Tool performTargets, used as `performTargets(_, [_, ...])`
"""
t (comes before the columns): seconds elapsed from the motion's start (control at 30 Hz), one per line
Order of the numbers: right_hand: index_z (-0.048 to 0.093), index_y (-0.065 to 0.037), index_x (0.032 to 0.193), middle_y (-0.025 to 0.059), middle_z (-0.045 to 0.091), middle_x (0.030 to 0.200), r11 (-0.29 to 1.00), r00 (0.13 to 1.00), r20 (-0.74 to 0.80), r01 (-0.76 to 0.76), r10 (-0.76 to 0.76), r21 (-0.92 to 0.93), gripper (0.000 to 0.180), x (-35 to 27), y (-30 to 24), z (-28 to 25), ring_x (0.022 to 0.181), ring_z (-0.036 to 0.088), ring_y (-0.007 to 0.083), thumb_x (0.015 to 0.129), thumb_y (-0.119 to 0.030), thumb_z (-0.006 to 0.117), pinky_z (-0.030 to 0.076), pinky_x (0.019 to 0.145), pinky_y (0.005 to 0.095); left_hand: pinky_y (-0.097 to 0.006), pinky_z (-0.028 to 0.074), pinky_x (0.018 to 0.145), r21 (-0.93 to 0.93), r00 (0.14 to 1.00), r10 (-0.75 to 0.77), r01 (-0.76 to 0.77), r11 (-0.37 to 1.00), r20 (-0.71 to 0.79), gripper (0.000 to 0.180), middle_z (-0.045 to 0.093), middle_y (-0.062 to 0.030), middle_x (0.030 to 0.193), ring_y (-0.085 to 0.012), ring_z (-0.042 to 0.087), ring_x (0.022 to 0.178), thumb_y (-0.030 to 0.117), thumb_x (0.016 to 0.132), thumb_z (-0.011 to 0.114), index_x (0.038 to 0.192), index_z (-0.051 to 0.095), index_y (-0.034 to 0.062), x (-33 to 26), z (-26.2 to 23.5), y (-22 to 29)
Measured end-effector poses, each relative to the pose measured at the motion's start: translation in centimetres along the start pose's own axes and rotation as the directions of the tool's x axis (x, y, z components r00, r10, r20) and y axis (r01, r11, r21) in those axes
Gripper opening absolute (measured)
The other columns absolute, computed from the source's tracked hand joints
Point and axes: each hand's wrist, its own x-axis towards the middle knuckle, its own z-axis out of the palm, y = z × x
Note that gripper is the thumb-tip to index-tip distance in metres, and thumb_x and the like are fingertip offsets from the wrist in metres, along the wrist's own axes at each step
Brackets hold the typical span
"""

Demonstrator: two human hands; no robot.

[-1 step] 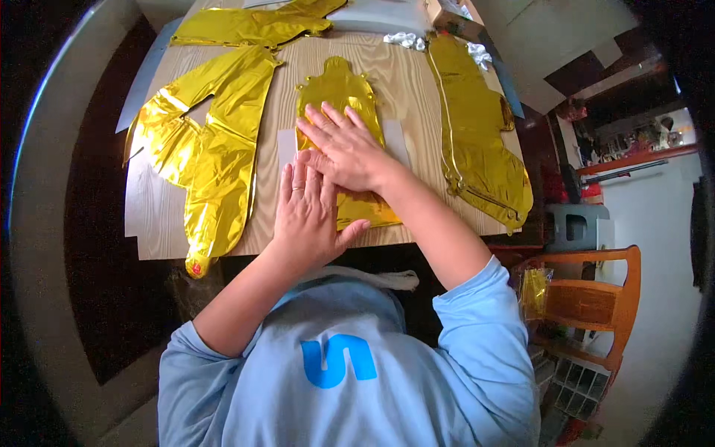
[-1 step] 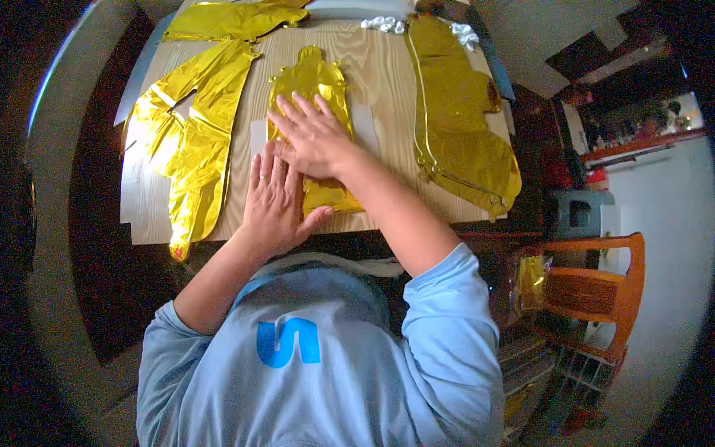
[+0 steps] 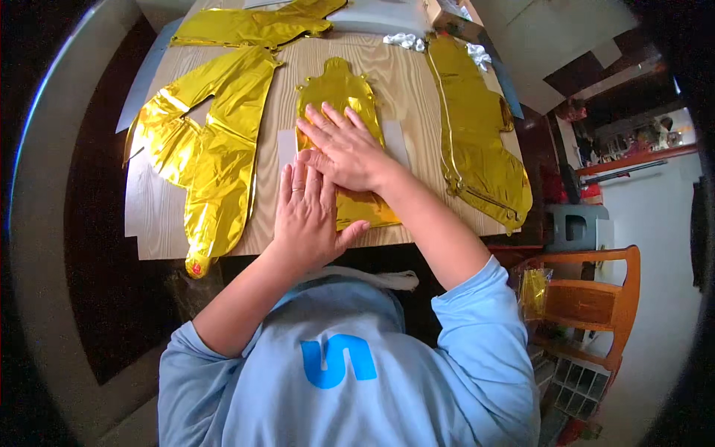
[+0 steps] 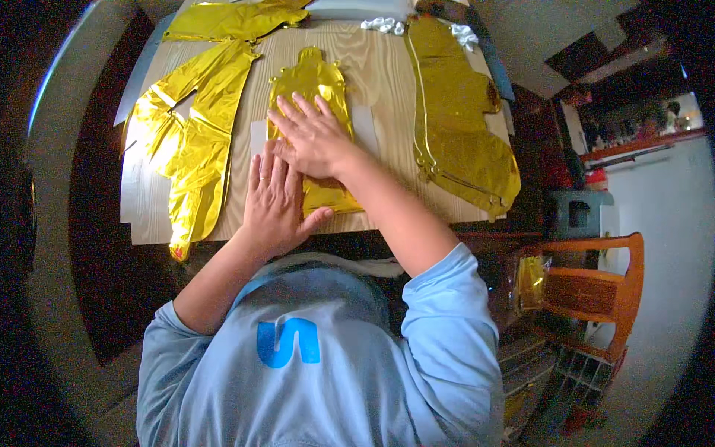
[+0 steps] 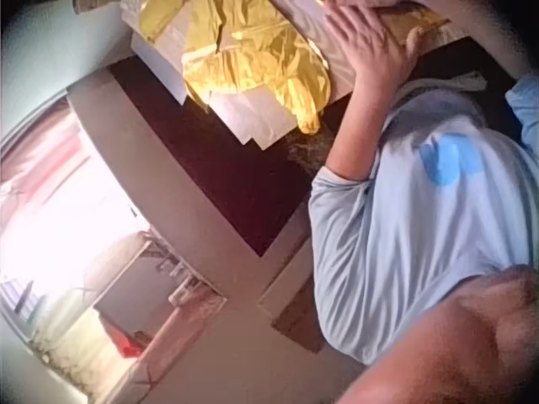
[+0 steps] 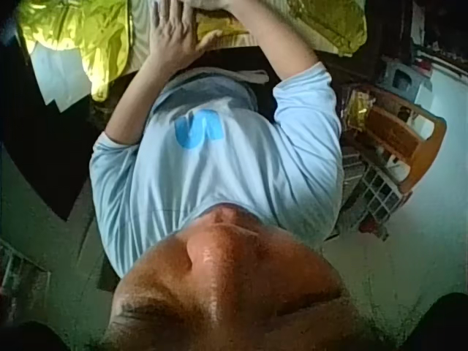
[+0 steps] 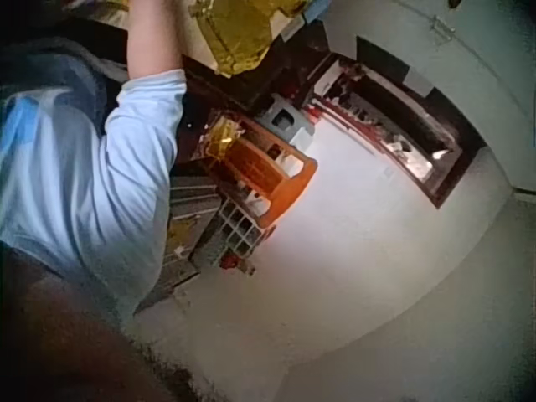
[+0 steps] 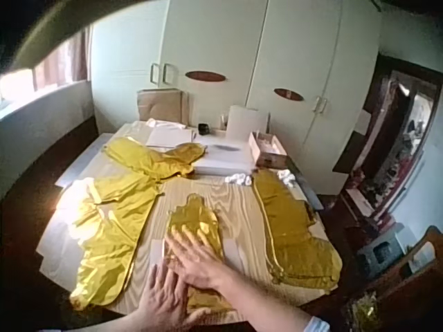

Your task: Folding gold foil balloons over cardboard inserts on a wooden table.

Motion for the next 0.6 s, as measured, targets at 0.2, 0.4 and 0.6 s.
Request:
performTargets(0.2, [0.057, -0.005, 0.136, 0.0212, 0.054, 0.142, 0.922, 0.849, -0.513, 0.089, 0.127, 0.377, 0.048, -2.2, 2.0, -1.9, 0.134, 0.048, 0.0342, 0.101, -0.037, 0.053, 0.035, 0.114, 0.0436, -0.055, 0.019, 0.120, -0.053, 0.992, 0.123, -0.122, 0.991, 0.021, 0.099, 0.032, -0.0270, 0.156, -0.0417, 0.027, 0.148, 0.065, 0.083, 0.059, 0.148, 0.036, -0.0057, -2.3, -1.2, 0.7])
performTargets(0.4, [0.071, -0.001, 0.085, 0.0175, 0.068, 0.070, 0.810, 0.769, -0.256, -0.557, 0.586, 0.182, 0.026, -14.9, -3.0, -7.3, 0.060, 0.066, 0.0299, 0.092, -0.026, 0.069, 0.053, 0.059, 0.0400, -0.054, 0.026, 0.118, 0.062, 0.978, 0.198, -0.202, 0.977, 0.070, 0.074, 0.038, -0.0239, 0.154, -0.0393, 0.035, 0.144, 0.028, 0.084, 0.067, 0.146, 0.041, -0.0032, -6.3, -1.5, 0.2])
performTargets(0.6, [0.066, -0.002, 0.086, 0.0005, 0.062, 0.070, 0.174, 0.688, 0.348, -0.568, 0.637, 0.805, 0.032, -22.1, -5.9, -2.6, 0.054, 0.059, 0.0080, 0.097, -0.032, 0.065, 0.051, 0.049, 0.0266, -0.053, 0.025, 0.119, -0.111, 0.973, 0.229, -0.225, 0.968, 0.026, 0.066, 0.041, -0.0223, 0.152, -0.0384, 0.036, 0.144, 0.012, 0.081, 0.057, 0.144, 0.045, -0.0014, -7.4, -2.0, 0.4])
